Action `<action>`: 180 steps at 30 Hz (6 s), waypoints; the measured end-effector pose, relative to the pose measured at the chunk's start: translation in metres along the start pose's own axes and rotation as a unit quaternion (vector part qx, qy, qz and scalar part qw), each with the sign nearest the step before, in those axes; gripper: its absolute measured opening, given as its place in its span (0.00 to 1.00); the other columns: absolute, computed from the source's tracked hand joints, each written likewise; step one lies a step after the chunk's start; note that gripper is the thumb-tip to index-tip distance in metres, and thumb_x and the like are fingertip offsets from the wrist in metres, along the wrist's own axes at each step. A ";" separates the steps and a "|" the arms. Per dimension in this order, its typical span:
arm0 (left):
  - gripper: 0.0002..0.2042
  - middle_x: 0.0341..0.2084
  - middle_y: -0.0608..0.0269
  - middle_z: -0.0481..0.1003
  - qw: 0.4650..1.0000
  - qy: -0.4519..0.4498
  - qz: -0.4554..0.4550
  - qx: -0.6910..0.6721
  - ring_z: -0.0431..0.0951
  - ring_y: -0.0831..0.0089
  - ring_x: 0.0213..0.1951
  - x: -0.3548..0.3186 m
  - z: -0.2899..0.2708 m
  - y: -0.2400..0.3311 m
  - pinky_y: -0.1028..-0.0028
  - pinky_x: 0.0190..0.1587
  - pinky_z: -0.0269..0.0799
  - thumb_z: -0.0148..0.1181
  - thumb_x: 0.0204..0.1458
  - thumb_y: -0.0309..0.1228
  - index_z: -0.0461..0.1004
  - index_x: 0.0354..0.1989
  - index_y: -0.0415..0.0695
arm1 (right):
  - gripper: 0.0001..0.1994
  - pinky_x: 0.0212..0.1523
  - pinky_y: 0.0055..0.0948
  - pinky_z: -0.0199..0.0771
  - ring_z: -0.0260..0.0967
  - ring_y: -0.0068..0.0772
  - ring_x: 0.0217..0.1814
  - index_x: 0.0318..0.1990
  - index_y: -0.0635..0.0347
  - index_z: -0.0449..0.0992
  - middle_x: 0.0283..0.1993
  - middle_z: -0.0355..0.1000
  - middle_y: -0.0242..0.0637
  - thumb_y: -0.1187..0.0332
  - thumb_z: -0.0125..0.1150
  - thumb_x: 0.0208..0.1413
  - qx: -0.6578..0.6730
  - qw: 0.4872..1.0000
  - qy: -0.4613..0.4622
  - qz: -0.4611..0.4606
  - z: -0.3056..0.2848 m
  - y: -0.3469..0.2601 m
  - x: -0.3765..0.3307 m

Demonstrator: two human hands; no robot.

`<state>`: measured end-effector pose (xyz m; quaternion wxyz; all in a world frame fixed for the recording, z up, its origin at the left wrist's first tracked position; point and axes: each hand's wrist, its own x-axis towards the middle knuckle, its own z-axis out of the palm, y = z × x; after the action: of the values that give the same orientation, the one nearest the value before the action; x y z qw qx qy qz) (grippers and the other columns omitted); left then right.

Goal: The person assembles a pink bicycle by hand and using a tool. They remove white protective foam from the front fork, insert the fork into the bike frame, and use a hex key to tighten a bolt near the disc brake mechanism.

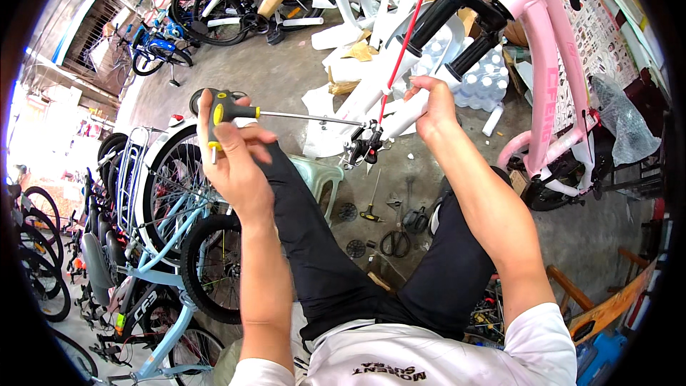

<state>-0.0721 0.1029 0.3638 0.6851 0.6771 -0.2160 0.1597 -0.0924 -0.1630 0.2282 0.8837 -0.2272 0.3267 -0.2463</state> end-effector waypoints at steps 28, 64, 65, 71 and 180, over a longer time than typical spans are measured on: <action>0.23 0.45 0.55 0.76 0.993 -0.052 0.042 0.096 0.74 0.79 0.26 0.018 -0.010 -0.007 0.81 0.29 0.71 0.53 0.65 0.35 0.63 0.65 0.38 | 0.07 0.35 0.35 0.70 0.65 0.37 0.26 0.32 0.64 0.71 0.24 0.65 0.37 0.76 0.59 0.44 -0.017 1.000 -0.004 0.000 0.001 -0.001 -0.002; 0.24 0.59 0.53 0.71 0.788 -0.028 -0.153 -0.595 0.76 0.78 0.38 -0.011 0.017 -0.004 0.75 0.41 0.73 0.44 0.67 0.46 0.65 0.63 0.42 | 0.07 0.34 0.34 0.71 0.66 0.36 0.26 0.33 0.66 0.72 0.25 0.66 0.37 0.77 0.59 0.44 -0.032 0.999 0.006 0.011 0.000 -0.004 -0.002; 0.23 0.48 0.58 0.74 0.778 -0.061 -0.178 -0.599 0.67 0.80 0.29 -0.010 0.011 -0.005 0.76 0.34 0.65 0.43 0.68 0.46 0.67 0.60 0.41 | 0.08 0.34 0.34 0.71 0.66 0.36 0.26 0.34 0.66 0.72 0.25 0.66 0.38 0.77 0.59 0.44 -0.028 1.000 0.001 0.009 0.000 -0.004 -0.001; 0.26 0.29 0.62 0.70 0.872 -0.177 -0.260 -0.374 0.65 0.77 0.24 0.018 -0.019 0.020 0.74 0.28 0.62 0.37 0.69 0.44 0.65 0.59 0.30 | 0.08 0.34 0.35 0.70 0.65 0.36 0.27 0.33 0.64 0.71 0.25 0.66 0.38 0.76 0.60 0.43 -0.021 1.000 -0.001 0.009 0.001 -0.004 -0.006; 0.16 0.19 0.75 0.54 0.685 -0.252 -0.528 -0.435 0.51 0.84 0.15 -0.115 0.032 0.075 0.80 0.16 0.52 0.58 0.61 0.45 0.62 0.44 0.50 | 0.06 0.36 0.34 0.70 0.66 0.36 0.28 0.31 0.62 0.70 0.25 0.65 0.37 0.75 0.60 0.44 -0.060 0.998 -0.032 0.008 -0.003 -0.008 -0.011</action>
<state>-0.2109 0.0819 0.3688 0.7937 0.3198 -0.0327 -0.5165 -0.1045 -0.1637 0.2359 0.8805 -0.2845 0.3146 -0.2119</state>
